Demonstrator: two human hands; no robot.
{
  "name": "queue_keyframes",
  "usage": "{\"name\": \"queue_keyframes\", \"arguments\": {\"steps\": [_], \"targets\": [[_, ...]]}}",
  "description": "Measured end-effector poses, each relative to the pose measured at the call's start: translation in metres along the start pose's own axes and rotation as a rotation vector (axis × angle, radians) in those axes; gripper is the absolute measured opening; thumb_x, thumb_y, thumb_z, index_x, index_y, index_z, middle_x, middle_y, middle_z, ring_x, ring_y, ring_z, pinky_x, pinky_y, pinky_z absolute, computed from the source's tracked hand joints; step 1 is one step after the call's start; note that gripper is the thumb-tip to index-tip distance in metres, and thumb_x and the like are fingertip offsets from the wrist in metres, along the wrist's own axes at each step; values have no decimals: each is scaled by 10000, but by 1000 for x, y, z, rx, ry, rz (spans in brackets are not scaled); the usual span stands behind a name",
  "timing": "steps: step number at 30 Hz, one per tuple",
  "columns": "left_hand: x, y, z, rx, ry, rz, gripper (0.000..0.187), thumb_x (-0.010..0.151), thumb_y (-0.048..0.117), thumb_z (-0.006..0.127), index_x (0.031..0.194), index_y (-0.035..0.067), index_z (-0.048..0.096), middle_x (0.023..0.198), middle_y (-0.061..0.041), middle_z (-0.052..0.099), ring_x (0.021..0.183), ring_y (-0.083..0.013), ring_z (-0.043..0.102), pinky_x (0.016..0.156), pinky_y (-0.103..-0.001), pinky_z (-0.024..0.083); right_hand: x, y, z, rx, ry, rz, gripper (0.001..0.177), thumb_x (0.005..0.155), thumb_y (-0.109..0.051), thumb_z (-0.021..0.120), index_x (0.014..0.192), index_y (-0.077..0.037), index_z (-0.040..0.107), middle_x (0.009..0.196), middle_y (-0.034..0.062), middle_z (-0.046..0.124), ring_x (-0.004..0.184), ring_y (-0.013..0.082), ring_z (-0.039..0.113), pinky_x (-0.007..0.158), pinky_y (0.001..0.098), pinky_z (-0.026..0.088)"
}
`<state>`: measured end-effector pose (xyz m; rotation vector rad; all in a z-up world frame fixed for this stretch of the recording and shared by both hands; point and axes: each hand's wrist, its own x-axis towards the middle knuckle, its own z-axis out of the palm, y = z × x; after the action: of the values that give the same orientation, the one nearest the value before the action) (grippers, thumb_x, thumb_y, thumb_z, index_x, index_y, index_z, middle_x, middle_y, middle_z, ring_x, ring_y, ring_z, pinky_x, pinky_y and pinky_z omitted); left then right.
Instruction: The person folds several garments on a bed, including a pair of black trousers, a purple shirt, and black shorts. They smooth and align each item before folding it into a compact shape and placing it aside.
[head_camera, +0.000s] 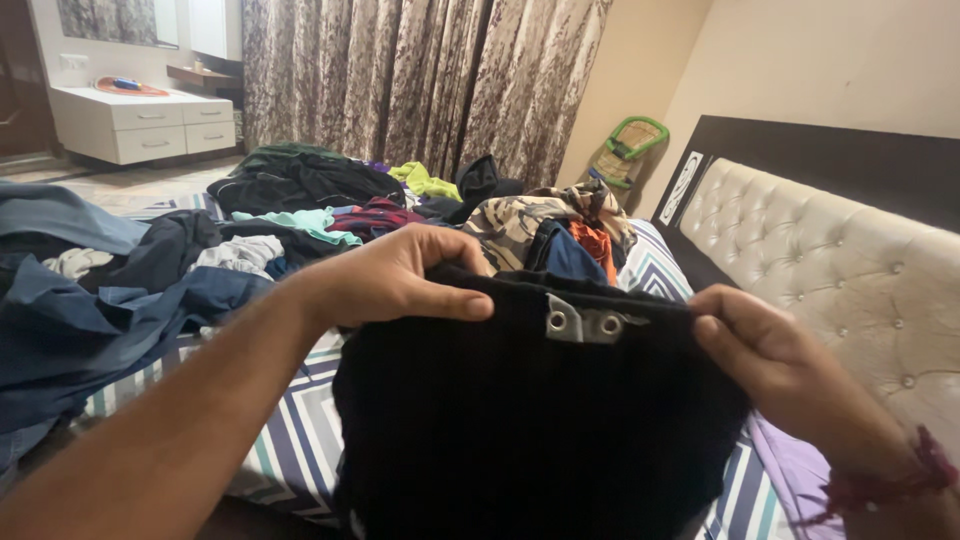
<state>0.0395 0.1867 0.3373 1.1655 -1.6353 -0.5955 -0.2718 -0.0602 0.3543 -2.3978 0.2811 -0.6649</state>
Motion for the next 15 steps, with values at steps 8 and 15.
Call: {"name": "queue_keyframes", "arguments": {"steps": [8, 15], "targets": [[40, -91, 26, -273, 488, -170, 303, 737, 196, 868, 931, 51, 685, 885, -41, 705, 808, -121, 648, 763, -276, 536, 46, 57, 38, 458, 132, 498, 315, 860, -329, 761, 982, -41, 722, 881, 45, 705, 774, 143, 607, 710, 281, 489], [64, -98, 81, 52, 804, -192, 379, 707, 210, 864, 953, -5, 671, 896, -135, 716, 786, -169, 668, 686, -294, 546, 78, 73, 79, 457, 247, 563, 223, 784, -135, 729, 957, 1, 690, 815, 115, 672, 649, 205, 608, 565, 324, 482]]}}
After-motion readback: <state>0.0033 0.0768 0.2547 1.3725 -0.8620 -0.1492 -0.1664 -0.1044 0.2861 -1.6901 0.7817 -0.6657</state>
